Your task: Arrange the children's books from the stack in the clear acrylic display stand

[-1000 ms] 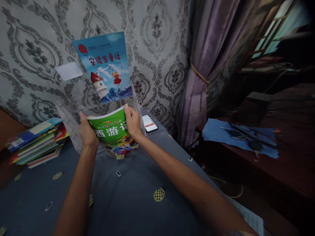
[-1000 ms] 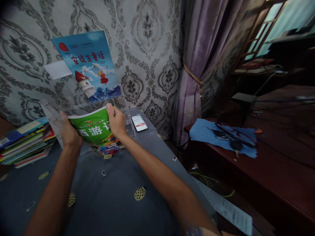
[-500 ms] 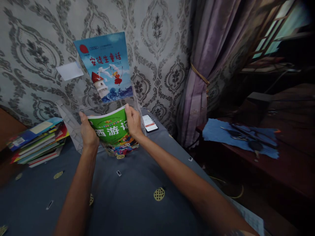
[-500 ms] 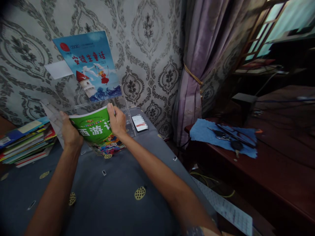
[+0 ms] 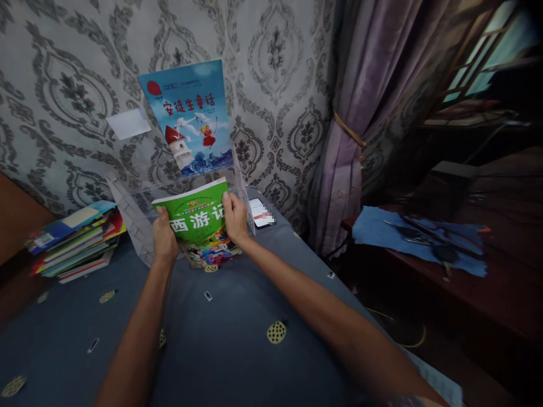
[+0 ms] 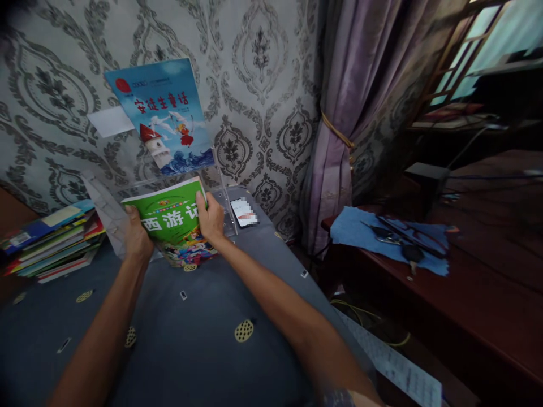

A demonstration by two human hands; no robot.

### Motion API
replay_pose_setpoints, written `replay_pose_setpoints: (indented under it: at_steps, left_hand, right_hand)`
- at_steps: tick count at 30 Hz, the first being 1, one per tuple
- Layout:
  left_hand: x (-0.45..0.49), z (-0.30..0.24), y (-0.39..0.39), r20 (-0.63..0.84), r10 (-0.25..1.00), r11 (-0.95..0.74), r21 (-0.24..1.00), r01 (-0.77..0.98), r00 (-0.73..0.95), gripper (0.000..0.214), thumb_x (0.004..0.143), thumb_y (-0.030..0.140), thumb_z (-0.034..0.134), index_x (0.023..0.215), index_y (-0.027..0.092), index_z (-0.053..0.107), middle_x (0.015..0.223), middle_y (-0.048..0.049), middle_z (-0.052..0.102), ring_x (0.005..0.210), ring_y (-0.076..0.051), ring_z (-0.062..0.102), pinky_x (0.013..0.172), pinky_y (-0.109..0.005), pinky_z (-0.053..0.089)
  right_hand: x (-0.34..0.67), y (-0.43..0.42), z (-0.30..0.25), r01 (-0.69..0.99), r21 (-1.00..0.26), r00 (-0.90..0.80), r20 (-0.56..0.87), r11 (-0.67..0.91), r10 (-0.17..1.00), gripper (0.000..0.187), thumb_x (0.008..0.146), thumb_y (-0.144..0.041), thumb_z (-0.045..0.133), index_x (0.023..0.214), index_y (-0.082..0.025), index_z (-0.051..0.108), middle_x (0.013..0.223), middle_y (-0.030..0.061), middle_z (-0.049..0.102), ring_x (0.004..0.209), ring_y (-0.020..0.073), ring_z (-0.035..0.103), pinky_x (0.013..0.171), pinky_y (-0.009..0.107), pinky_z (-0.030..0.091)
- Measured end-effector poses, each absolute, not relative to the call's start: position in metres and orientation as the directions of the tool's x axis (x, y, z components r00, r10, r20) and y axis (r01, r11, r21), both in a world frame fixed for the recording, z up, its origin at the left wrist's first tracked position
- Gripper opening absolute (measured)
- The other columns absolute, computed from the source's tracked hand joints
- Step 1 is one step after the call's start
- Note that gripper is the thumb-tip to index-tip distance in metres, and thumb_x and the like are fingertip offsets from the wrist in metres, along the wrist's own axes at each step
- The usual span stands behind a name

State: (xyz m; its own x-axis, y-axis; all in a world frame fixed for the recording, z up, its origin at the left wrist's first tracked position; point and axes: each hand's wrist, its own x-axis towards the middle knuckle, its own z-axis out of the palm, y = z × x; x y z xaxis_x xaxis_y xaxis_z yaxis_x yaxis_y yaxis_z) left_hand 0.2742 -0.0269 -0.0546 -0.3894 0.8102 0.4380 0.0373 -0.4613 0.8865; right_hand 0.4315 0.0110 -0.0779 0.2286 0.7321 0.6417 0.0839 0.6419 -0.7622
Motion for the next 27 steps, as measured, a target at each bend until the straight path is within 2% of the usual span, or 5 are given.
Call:
replay_pose_setpoints:
  at_steps: [6,16,20,24,27]
  left_hand:
    - [0.262,-0.068,-0.028,0.322,0.923,-0.359,0.919,-0.166,-0.212,0.077,0.050,0.065,0.088,0.109,0.019,0.070,0.096,-0.0100,0.079,0.101,-0.033,0.073,0.085,-0.043,0.063]
    - [0.261,-0.073,-0.027,0.311,0.935,-0.340,0.923,-0.178,-0.171,0.083,0.046,0.069,0.088,0.111,0.022,0.069,0.096,-0.0080,0.078,0.101,-0.032,0.073,0.087,-0.042,0.061]
    - [0.254,-0.051,-0.032,0.464,0.857,-0.478,0.878,-0.008,-0.225,0.067,0.058,0.068,0.083,0.102,0.020,0.068,0.090,-0.0062,0.075,0.095,-0.028,0.071,0.078,-0.036,0.060]
    - [0.265,-0.005,-0.060,0.774,0.495,-0.637,0.633,0.441,-0.395,0.031,0.079,0.050,0.072,0.091,0.022,0.067,0.086,-0.0014,0.068,0.085,-0.019,0.067,0.077,-0.030,0.055]
    - [0.294,0.024,-0.097,0.861,0.463,-0.637,0.489,0.596,-0.212,0.021,0.088,0.042,0.062,0.080,0.023,0.068,0.082,-0.0021,0.067,0.086,-0.020,0.067,0.080,-0.036,0.056]
  right_hand:
    - [0.433,0.008,-0.077,0.088,-0.756,0.226,0.649,0.648,0.727,0.054,0.096,-0.072,0.029,0.070,-0.025,0.038,0.062,-0.0031,0.043,0.061,0.0170,0.041,0.060,0.030,0.028]
    - [0.433,0.010,-0.075,0.089,-0.757,0.198,0.650,0.647,0.734,0.059,0.094,-0.077,0.027,0.068,-0.025,0.036,0.062,-0.0035,0.041,0.062,0.0163,0.040,0.061,0.029,0.028]
    - [0.433,0.010,-0.075,0.090,-0.769,0.208,0.636,0.633,0.743,0.058,0.094,-0.077,0.027,0.069,-0.025,0.037,0.062,-0.0037,0.039,0.061,0.0162,0.039,0.060,0.029,0.027]
    - [0.432,0.012,-0.075,0.107,-0.771,0.203,0.635,0.628,0.745,0.056,0.096,-0.073,0.028,0.068,-0.024,0.037,0.062,-0.0036,0.040,0.062,0.0156,0.039,0.060,0.028,0.029]
    - [0.431,0.013,-0.076,0.119,-0.761,0.203,0.647,0.638,0.735,0.055,0.098,-0.069,0.029,0.068,-0.024,0.039,0.062,-0.0033,0.042,0.062,0.0153,0.041,0.060,0.028,0.031]
